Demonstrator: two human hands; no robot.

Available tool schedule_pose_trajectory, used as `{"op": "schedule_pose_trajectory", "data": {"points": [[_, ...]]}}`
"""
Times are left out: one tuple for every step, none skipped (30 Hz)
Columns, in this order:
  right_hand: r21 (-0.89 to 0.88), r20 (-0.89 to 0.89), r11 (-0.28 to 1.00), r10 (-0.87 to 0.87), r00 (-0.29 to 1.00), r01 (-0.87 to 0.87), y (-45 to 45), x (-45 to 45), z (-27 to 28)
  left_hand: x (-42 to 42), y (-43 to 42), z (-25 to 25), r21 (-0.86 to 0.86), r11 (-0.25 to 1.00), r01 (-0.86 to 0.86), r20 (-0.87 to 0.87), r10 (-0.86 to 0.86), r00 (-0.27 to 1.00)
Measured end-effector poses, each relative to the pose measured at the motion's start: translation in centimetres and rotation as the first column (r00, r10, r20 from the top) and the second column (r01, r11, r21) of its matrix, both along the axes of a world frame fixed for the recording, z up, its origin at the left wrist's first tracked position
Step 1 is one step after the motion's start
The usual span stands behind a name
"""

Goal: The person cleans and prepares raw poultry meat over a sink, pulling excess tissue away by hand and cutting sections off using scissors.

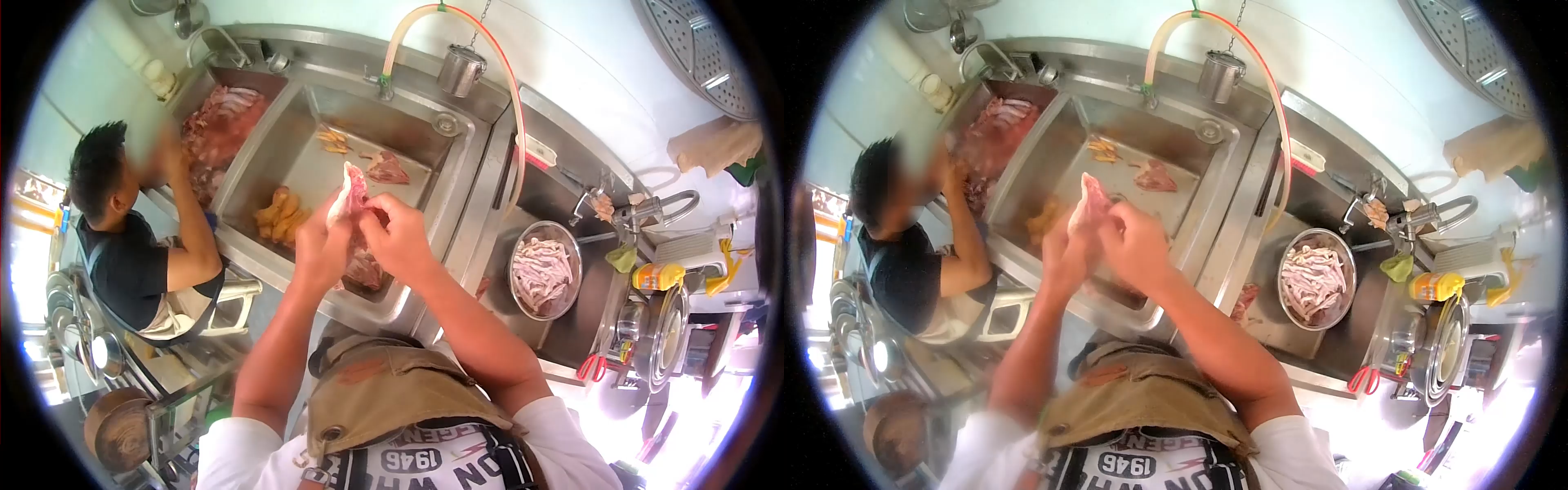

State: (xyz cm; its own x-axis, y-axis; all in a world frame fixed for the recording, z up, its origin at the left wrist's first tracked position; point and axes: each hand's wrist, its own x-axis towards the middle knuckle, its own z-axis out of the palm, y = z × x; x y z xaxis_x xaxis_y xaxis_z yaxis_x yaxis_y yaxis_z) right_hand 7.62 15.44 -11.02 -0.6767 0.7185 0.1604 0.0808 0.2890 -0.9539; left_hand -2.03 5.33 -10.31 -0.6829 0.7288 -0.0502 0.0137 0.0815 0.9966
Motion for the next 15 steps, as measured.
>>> {"op": "schedule_pose_trajectory", "data": {"points": [[-0.087,-0.018,0.996,0.018,1.000,-0.020,0.0,0.1,0.2,0.3,0.0,0.4,-0.022,1.000,-0.017,-0.056,0.016,0.998],[-0.082,-0.002,0.996,0.047,0.999,-0.047,0.1,0.3,0.3,0.5,-0.1,0.9,-0.043,0.998,-0.037,-0.113,0.032,0.993],[-0.077,0.015,0.994,0.075,0.997,-0.074,0.2,0.4,0.3,0.7,-0.2,1.4,-0.066,0.997,-0.036,-0.148,0.026,0.989],[-0.073,0.033,0.992,0.103,0.994,-0.101,0.2,0.5,0.3,0.9,-0.4,1.8,-0.090,0.995,-0.036,-0.182,0.019,0.983],[0.012,0.089,0.993,0.117,0.989,-0.119,0.1,0.5,0.5,1.0,-0.4,2.1,-0.114,0.993,-0.036,-0.214,0.010,0.977],[0.096,0.147,0.985,0.125,0.981,-0.140,0.0,0.6,1.0,1.2,-0.4,2.0,-0.063,0.997,-0.042,-0.264,0.024,0.964],[0.180,0.207,0.970,0.125,0.970,-0.164,0.0,0.7,1.7,1.2,-0.4,1.6,-0.073,0.996,-0.058,-0.263,0.037,0.964],[0.205,0.259,0.957,0.148,0.954,-0.205,-0.1,0.8,2.7,1.2,-0.5,1.3,-0.083,0.994,-0.071,-0.260,0.048,0.964],[0.227,0.312,0.943,0.167,0.935,-0.244,-0.2,0.9,4.2,1.3,-0.6,1.1,-0.092,0.992,-0.082,-0.257,0.056,0.965],[0.245,0.366,0.927,0.182,0.913,-0.283,-0.4,0.9,4.9,1.3,-0.8,1.1,-0.095,0.992,-0.077,-0.299,0.046,0.953],[0.261,0.369,0.928,0.160,0.916,-0.267,-0.5,0.9,4.2,1.3,-1.0,1.1,-0.098,0.993,-0.073,-0.338,0.036,0.940],[0.279,0.373,0.926,0.138,0.918,-0.253,-0.7,0.6,3.6,1.2,-1.2,1.1,-0.099,0.993,-0.069,-0.376,0.027,0.926],[0.286,0.364,0.927,0.131,0.922,-0.244,-0.8,0.7,3.3,1.1,-1.2,1.0,-0.121,0.991,-0.058,-0.353,0.012,0.936],[0.293,0.355,0.927,0.123,0.927,-0.235,-0.9,0.7,3.3,0.9,-1.3,1.0,-0.143,0.989,-0.050,-0.329,0.000,0.944],[0.300,0.346,0.927,0.115,0.931,-0.226,-1.0,0.8,3.4,0.7,-1.3,0.9,-0.163,0.986,-0.046,-0.306,-0.006,0.952]]}}
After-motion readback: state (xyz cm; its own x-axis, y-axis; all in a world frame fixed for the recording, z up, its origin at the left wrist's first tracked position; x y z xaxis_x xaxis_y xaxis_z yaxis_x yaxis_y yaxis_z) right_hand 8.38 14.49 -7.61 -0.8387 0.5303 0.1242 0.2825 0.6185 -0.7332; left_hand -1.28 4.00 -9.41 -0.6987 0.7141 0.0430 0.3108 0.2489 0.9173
